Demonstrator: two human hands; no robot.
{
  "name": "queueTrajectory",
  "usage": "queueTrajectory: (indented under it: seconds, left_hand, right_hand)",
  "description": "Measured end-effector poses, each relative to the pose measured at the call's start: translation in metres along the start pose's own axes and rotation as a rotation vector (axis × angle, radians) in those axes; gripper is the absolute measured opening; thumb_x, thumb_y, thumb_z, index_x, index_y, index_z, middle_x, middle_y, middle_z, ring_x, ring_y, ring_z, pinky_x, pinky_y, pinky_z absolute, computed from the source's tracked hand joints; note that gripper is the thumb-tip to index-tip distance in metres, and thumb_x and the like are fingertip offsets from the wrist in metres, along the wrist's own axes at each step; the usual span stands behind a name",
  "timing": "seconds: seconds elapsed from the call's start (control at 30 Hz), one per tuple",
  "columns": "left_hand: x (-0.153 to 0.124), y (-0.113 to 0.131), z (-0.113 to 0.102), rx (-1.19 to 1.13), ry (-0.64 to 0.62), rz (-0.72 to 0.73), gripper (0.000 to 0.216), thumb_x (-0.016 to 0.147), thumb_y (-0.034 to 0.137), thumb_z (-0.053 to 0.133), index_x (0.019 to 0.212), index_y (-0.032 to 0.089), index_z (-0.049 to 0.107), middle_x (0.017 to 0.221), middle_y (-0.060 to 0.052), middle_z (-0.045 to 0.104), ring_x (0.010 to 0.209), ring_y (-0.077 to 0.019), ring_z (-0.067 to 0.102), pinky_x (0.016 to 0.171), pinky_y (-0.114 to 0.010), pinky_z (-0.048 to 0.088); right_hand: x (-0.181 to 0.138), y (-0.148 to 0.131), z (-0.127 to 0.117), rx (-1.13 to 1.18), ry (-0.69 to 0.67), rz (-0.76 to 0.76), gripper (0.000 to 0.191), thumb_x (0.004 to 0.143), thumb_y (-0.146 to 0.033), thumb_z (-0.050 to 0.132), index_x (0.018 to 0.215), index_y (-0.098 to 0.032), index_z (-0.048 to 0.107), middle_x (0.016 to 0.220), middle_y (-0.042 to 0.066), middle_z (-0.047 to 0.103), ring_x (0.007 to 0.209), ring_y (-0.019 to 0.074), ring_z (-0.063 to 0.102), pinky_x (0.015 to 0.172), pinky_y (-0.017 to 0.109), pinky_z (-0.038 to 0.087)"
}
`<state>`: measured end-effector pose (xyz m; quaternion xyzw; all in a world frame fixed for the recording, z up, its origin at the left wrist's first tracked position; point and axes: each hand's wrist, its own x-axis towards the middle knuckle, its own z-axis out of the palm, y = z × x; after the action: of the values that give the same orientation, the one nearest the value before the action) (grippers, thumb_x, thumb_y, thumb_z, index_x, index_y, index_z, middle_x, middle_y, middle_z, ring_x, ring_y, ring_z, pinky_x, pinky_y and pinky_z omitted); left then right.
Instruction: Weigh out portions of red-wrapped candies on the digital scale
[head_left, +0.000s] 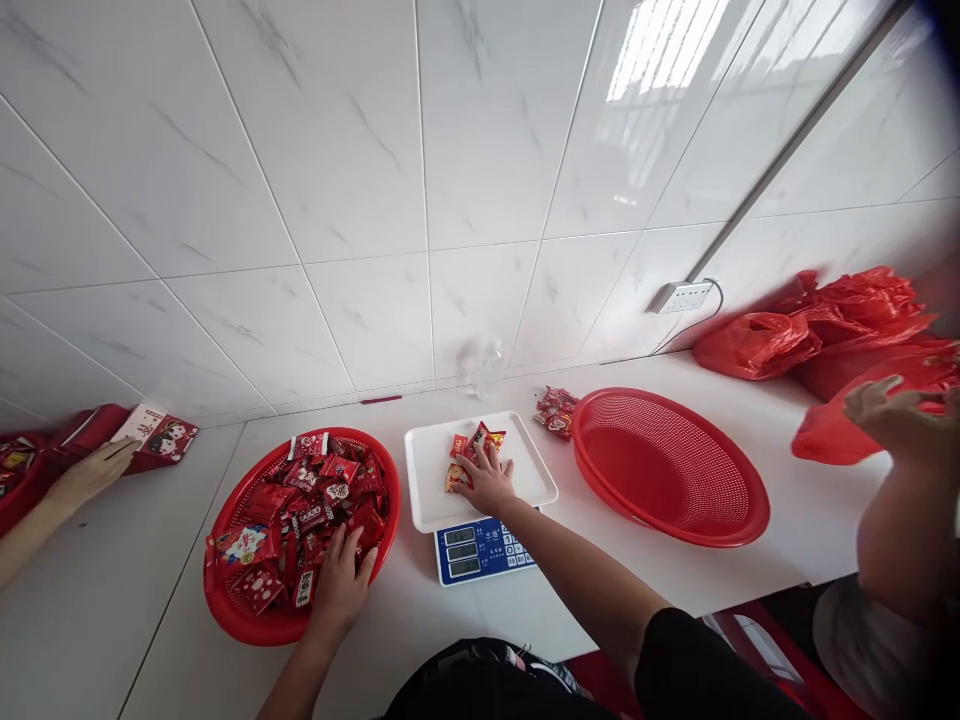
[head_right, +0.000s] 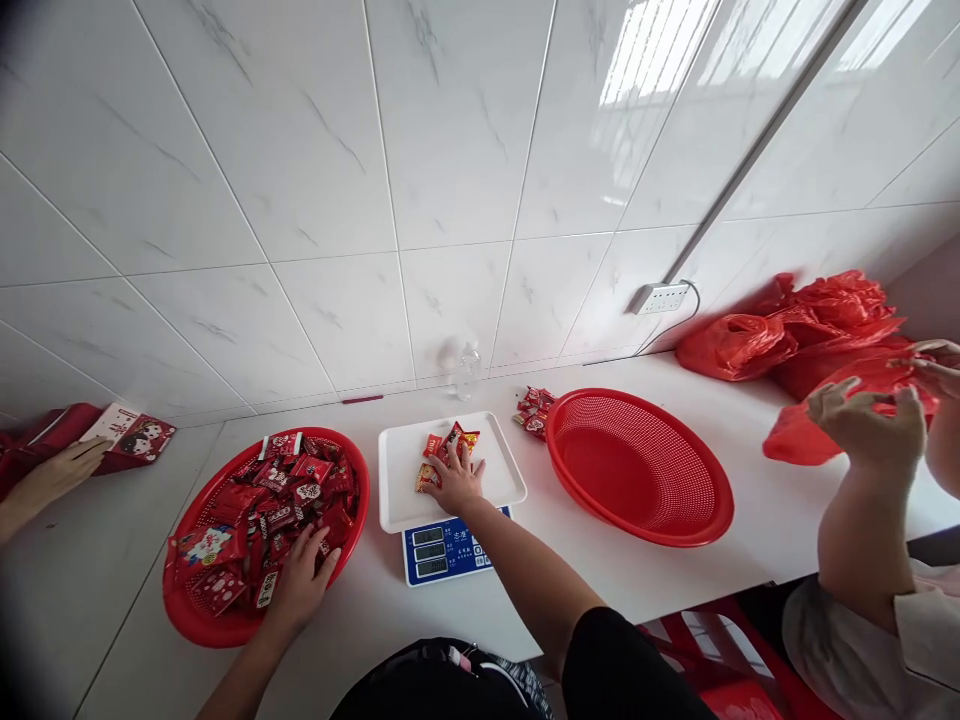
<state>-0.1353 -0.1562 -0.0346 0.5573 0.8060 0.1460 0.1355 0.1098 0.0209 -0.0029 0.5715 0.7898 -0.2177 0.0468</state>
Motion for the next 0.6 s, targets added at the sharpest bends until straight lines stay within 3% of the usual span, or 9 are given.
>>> queueTrajectory:
  seconds: [0.2,0.4,0.5,0.57,0.6]
  left_hand:
    - [-0.019,0.013,0.002,0.003,0.055,0.062,0.05,0.085,0.045,0.032,0.118,0.015,0.053,0.135,-0.013,0.043,0.126,-0.0245,0.037,0.101,-0.041,0.035]
    - [-0.019,0.022,0.0,0.081,0.057,0.079,0.045,0.086,0.041,0.031,0.109,0.016,0.061,0.122,-0.011,0.057,0.118,-0.0242,0.047,0.096,-0.04,0.04]
    - [-0.021,0.023,0.0,0.111,0.059,0.069,0.044,0.086,0.042,0.032,0.107,0.017,0.062,0.12,-0.01,0.059,0.115,-0.0241,0.049,0.093,-0.039,0.042]
    - [-0.022,0.024,-0.002,0.123,0.054,0.069,0.044,0.086,0.042,0.031,0.108,0.018,0.061,0.121,-0.009,0.059,0.115,-0.0232,0.05,0.092,-0.038,0.043]
    - [-0.023,0.025,-0.002,0.129,0.053,0.07,0.045,0.086,0.042,0.031,0.108,0.018,0.061,0.12,-0.009,0.059,0.114,-0.0228,0.05,0.091,-0.037,0.043]
  right_hand:
    - [0.002,0.004,0.009,-0.005,0.259,-0.167,0.041,0.081,-0.048,0.049,0.116,-0.028,0.053,0.133,0.011,0.037,0.122,0.0294,0.031,0.095,0.046,0.028]
    - [0.0,0.006,0.004,0.051,0.358,-0.248,0.019,0.083,-0.034,0.051,0.097,-0.029,0.062,0.112,0.005,0.053,0.103,0.0209,0.046,0.085,0.033,0.039]
    - [-0.004,0.027,-0.012,0.093,0.465,-0.195,0.025,0.087,-0.033,0.043,0.099,-0.023,0.062,0.109,0.009,0.051,0.101,0.0206,0.046,0.087,0.033,0.038]
    - [-0.009,0.057,-0.03,0.124,0.567,-0.12,0.032,0.088,-0.034,0.037,0.102,-0.018,0.061,0.11,0.012,0.049,0.104,0.0223,0.044,0.09,0.036,0.037]
    - [-0.013,0.076,-0.039,0.163,0.682,-0.038,0.032,0.087,-0.037,0.039,0.099,-0.018,0.062,0.107,0.012,0.05,0.103,0.0231,0.044,0.089,0.036,0.038]
